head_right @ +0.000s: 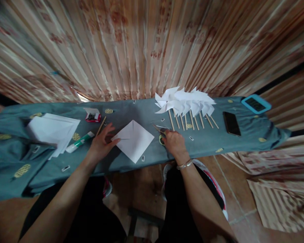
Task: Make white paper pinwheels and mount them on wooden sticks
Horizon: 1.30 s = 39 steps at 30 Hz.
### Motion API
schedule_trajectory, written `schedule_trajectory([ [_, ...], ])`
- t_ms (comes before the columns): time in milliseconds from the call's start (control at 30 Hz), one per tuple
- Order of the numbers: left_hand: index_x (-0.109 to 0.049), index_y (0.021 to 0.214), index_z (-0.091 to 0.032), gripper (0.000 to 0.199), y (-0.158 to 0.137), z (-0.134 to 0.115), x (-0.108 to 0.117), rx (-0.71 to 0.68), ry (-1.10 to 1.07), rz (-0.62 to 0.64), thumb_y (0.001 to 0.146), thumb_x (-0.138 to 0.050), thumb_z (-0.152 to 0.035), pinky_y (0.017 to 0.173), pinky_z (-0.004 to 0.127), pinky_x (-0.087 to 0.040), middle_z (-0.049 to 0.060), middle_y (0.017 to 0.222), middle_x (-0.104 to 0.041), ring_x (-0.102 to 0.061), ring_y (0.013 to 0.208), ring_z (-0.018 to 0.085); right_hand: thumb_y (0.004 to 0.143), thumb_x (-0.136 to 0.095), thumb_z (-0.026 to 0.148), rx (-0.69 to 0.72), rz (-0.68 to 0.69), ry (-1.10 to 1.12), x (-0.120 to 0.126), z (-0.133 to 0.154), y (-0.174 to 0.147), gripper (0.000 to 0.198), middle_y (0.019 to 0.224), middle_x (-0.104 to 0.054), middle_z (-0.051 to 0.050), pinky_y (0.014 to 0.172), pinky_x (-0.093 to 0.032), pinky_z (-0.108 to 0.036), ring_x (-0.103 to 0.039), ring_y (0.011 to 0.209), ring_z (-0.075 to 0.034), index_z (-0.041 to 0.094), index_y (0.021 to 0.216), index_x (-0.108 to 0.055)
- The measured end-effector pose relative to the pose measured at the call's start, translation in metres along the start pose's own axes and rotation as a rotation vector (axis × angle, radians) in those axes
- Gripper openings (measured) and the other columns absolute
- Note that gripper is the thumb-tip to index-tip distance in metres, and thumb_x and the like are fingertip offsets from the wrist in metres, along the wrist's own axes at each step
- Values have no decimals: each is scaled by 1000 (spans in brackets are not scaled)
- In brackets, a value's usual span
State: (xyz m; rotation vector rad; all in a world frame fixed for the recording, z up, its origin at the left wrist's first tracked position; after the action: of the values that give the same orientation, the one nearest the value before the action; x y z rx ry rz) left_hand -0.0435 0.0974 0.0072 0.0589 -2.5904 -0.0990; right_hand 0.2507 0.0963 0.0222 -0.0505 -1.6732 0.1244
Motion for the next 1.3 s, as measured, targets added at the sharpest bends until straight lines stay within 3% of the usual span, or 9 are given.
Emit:
schedule_trajectory([
  [100,-55,131,-16,46,-6,-23,4,-295,274,-88,86,-58,-25,103,49,-44,14,130,-62,-56,120,29,92,-55,25,37,-163,90,10,6,-1,21,99,-72,-18,78,-53,-37,-69,92,-30,13,104,-67],
  [233,-65,117,-15,33,-35,-42,-44,-591,379,159,93,-43,-15,103,45,-47,13,128,-64,-56,119,26,95,-46,19,349,-341,314,18,51,-13,29,118,-70,-16,96,-52,-39,-65,109,-27,13,116,-66],
  [333,-62,121,-10,34,-49,-35,-69,-578,462,252,90,-48,-14,106,48,-46,16,131,-62,-52,126,30,96,-41,15,523,-309,351,10,86,-22,36,132,-62,-16,105,-48,-41,-58,122,-25,12,126,-61],
  [467,-61,124,-12,35,-51,-23,-74,-532,495,307,91,-51,-19,108,51,-44,16,133,-60,-50,129,31,93,-43,9,550,-218,258,-3,104,-25,38,133,-60,-19,106,-47,-43,-56,122,-26,9,127,-60],
  [667,-61,123,-11,34,-49,-21,-69,-504,488,330,90,-54,-19,108,49,-42,16,134,-59,-49,129,31,94,-43,9,558,-219,244,-6,104,-20,35,129,-61,-22,104,-48,-42,-57,119,-28,4,122,-62],
  [833,-62,120,-12,32,-45,-25,-68,-468,487,307,90,-52,-17,103,50,-44,16,131,-61,-52,124,30,97,-40,15,563,-271,408,-2,98,-15,35,122,-67,-19,103,-50,-44,-61,118,-26,8,120,-64],
  [1067,-61,120,-14,31,-40,-47,-64,-460,420,293,90,-54,-16,95,45,-46,12,118,-66,-56,111,27,97,-41,20,525,-323,533,6,93,-10,36,122,-68,-18,98,-53,-47,-64,115,-28,9,122,-64],
  [1300,-69,97,-17,15,-31,-64,-57,-456,359,237,91,-56,-20,89,40,-48,8,98,-72,-61,98,23,98,-42,26,491,-416,522,21,88,-17,35,115,-72,-16,99,-52,-48,-66,109,-28,10,120,-65],
])
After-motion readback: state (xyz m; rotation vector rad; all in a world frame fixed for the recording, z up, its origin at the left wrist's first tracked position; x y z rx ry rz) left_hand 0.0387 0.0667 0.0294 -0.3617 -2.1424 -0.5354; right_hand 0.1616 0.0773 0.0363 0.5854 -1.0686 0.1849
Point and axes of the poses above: each hand's wrist, its own y-axis towards the middle knuckle, its own x-axis out of the back of the hand, z = x × y, the point moved 7 cm from there along y, towards the middle knuckle
